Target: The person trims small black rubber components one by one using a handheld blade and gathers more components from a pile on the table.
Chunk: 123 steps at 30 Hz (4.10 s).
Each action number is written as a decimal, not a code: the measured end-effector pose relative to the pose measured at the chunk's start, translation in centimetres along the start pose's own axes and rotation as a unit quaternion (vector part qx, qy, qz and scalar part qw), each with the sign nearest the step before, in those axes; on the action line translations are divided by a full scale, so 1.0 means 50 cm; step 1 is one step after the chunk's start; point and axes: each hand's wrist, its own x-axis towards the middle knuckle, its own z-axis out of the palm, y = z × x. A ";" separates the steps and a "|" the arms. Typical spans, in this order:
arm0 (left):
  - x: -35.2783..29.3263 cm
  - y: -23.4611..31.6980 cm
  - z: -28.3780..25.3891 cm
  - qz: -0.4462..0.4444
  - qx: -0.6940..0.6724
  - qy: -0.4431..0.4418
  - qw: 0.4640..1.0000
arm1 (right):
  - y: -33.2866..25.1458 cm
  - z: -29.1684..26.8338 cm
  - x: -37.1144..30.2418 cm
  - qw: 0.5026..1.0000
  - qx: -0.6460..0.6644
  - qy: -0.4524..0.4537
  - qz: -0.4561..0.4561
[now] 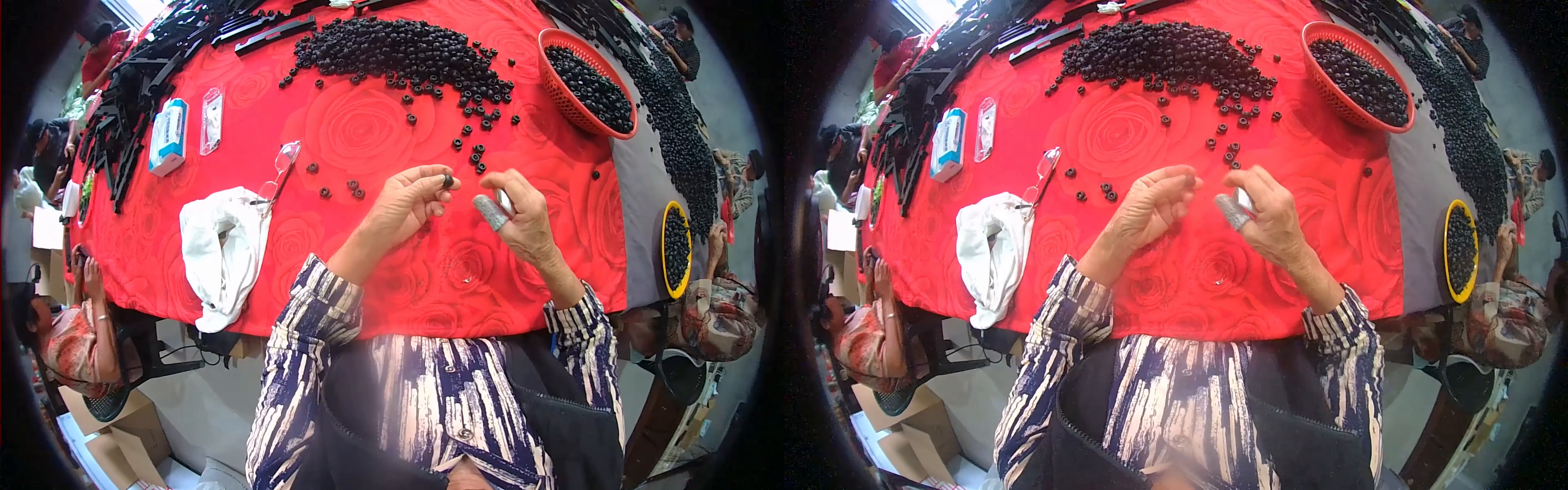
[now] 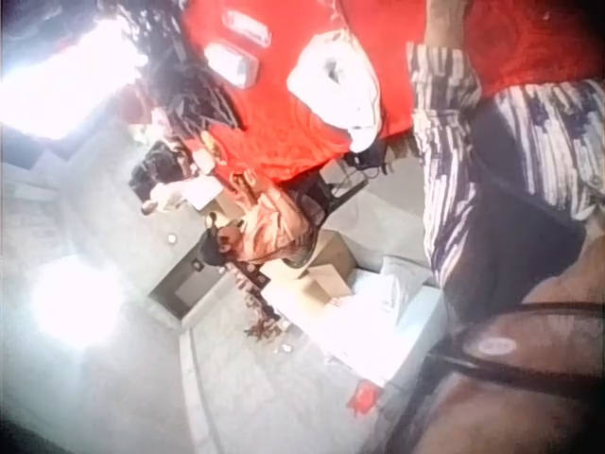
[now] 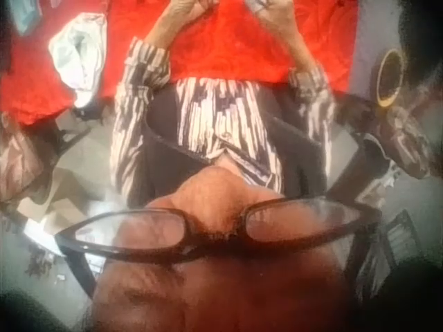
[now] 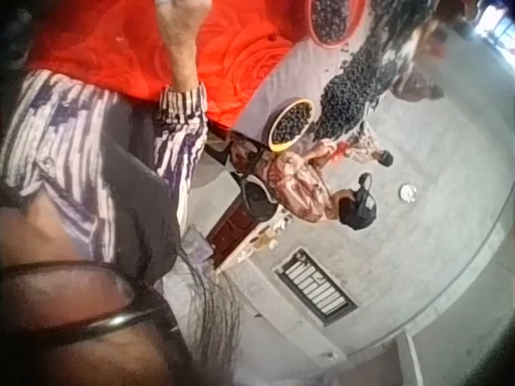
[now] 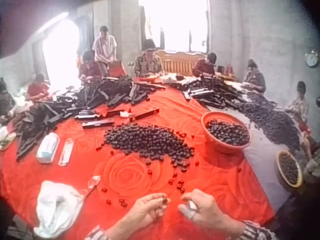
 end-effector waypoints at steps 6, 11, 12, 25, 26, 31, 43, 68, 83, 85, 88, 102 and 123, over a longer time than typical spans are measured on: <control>0.003 -0.007 0.015 0.014 -0.004 0.017 1.000 | 0.010 0.045 0.038 0.998 0.030 0.002 -0.062; 0.001 -0.012 0.004 0.026 0.058 0.019 0.998 | 0.035 0.081 0.025 0.995 0.058 0.042 -0.077; -0.003 -0.008 0.006 0.028 0.077 0.016 0.997 | 0.038 0.083 0.023 0.994 0.060 0.049 -0.082; -0.021 0.017 0.018 -0.080 0.088 -0.025 0.993 | 0.024 0.061 0.007 0.986 0.060 0.028 -0.156; -0.022 0.019 0.018 -0.077 0.095 -0.027 0.992 | 0.023 0.060 0.007 0.986 0.059 0.028 -0.153; -0.018 0.019 0.023 -0.066 0.091 -0.041 0.993 | 0.018 0.064 0.004 0.979 0.039 0.067 -0.190; -0.022 0.004 0.039 0.017 0.086 -0.029 0.996 | 0.026 0.040 0.004 0.989 0.116 -0.024 0.085; -0.028 0.005 0.050 0.001 0.105 -0.023 0.994 | 0.036 0.030 0.002 0.984 0.172 -0.035 0.038; -0.029 0.004 0.052 -0.021 0.133 0.010 0.991 | 0.041 0.022 0.005 0.986 0.153 -0.065 0.014; -0.031 0.005 0.055 -0.017 0.143 0.015 0.989 | 0.042 0.022 0.004 0.987 0.148 -0.066 0.022; -0.035 0.006 0.063 -0.017 0.165 0.029 0.986 | 0.040 0.015 0.007 0.986 0.144 -0.076 0.035; -0.036 -0.024 0.061 -0.050 0.000 0.060 0.997 | 0.051 0.025 0.008 0.974 0.194 -0.098 0.055; -0.035 -0.026 0.062 -0.063 -0.017 0.061 0.996 | 0.027 0.029 0.002 0.977 0.203 -0.041 0.045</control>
